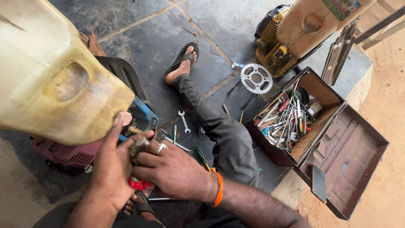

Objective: The person sits on the floor of a repair shop and cleans a metal engine component, scrubbing and wiping it with a cloth and scrub pad. They then hold the part and use pliers to work on it, with small engine parts and hand tools scattered around.

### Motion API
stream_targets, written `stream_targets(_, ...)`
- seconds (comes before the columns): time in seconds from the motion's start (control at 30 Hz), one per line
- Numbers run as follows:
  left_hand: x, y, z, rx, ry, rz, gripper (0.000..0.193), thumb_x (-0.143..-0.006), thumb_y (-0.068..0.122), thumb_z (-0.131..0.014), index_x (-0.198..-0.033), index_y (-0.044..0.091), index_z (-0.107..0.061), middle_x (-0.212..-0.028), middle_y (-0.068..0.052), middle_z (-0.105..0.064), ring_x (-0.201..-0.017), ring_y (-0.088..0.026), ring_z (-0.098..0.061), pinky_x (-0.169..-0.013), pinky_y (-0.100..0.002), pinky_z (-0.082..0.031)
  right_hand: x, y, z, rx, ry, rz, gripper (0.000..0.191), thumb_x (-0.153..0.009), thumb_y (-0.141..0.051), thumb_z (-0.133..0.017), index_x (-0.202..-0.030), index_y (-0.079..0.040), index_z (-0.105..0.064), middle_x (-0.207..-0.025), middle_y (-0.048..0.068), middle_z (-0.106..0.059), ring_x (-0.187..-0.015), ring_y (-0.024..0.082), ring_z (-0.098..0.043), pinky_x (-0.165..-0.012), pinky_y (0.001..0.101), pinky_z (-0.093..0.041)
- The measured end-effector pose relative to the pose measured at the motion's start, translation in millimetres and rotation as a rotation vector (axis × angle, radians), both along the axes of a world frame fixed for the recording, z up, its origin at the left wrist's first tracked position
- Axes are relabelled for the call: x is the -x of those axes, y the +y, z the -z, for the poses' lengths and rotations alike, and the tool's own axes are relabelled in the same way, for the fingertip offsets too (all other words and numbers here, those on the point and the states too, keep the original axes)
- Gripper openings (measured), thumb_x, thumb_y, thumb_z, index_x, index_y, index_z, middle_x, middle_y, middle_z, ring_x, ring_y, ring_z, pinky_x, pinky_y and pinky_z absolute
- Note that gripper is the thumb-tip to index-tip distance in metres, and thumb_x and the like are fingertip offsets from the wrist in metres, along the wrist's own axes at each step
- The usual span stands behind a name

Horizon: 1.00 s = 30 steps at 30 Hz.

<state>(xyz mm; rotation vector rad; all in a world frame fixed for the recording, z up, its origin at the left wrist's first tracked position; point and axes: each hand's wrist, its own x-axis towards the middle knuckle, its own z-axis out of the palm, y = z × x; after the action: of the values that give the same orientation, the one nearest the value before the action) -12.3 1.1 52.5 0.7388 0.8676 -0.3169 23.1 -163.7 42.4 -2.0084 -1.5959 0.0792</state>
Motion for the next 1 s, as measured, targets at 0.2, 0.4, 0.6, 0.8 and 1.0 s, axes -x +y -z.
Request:
stream_targets(0.2, -2.5, -1.9, 0.6, 0.056, -0.008, 0.023, 0.093, -0.081, 0.087, -0.038, -0.124, 0.009, -0.067, -0.103, -0.012, -0.070, -0.093, -0.028, -0.064, -0.081, -0.046, -0.053, -15.0, -10.1, -10.2, -0.227, 0.496, 0.081, 0.036, -0.087, -0.026, -0.079, -0.116, -0.010, -0.065, -0.115, 0.007, -0.063, -0.116, 0.030, -0.063, -0.102, 0.0404, -0.052)
stream_targets(0.4, -4.5, -17.8, 6.6, 0.002, -0.318, -0.150, 0.067, -0.096, 0.072, -0.048, -0.127, 0.014, -0.057, -0.107, -0.003, -0.064, -0.097, -0.018, -0.065, -0.084, -0.040, -0.055, 18.3, 7.8, -11.2, -0.299, 0.603, 0.299, 0.036, -0.110, -0.025, -0.064, -0.137, -0.004, -0.056, -0.133, 0.018, -0.058, -0.120, 0.035, -0.060, -0.108, 0.0421, -0.050)
stream_targets(0.6, 4.0, 6.5, 20.1, -0.026, -0.088, -0.110, 0.086, -0.092, 0.080, -0.043, -0.118, 0.004, -0.072, -0.095, -0.007, -0.065, -0.076, -0.019, -0.062, -0.068, -0.034, -0.052, 55.6, 9.1, -4.8, -0.371, 0.488, 0.260, 0.041, -0.110, -0.022, -0.065, -0.144, -0.003, -0.052, -0.148, 0.022, -0.052, -0.134, 0.039, -0.059, -0.111, 0.0416, -0.051)
stream_targets(0.8, 6.3, -4.0, 18.8, -0.262, -0.163, -0.070, 0.073, -0.093, 0.068, -0.047, -0.125, 0.007, -0.069, -0.101, -0.004, -0.061, -0.084, -0.016, -0.062, -0.075, -0.034, -0.053, 13.3, -13.5, -3.6, -0.445, 0.971, 0.199, 0.035, -0.097, -0.018, -0.077, -0.125, 0.001, -0.068, -0.114, 0.013, -0.072, -0.105, 0.022, -0.071, -0.094, 0.0356, -0.058)
stream_targets(1.0, -8.0, -33.3, 47.1, -0.470, -0.701, 0.126, 0.031, -0.095, 0.025, -0.069, -0.117, 0.003, -0.067, -0.104, -0.005, -0.071, -0.092, -0.010, -0.065, -0.081, -0.030, -0.055, -16.4, -20.1, 13.1, -0.483, 1.344, 0.279, 0.030, -0.113, -0.023, -0.058, -0.107, 0.003, -0.071, -0.091, 0.007, -0.072, -0.082, 0.014, -0.068, -0.076, 0.0310, -0.059)
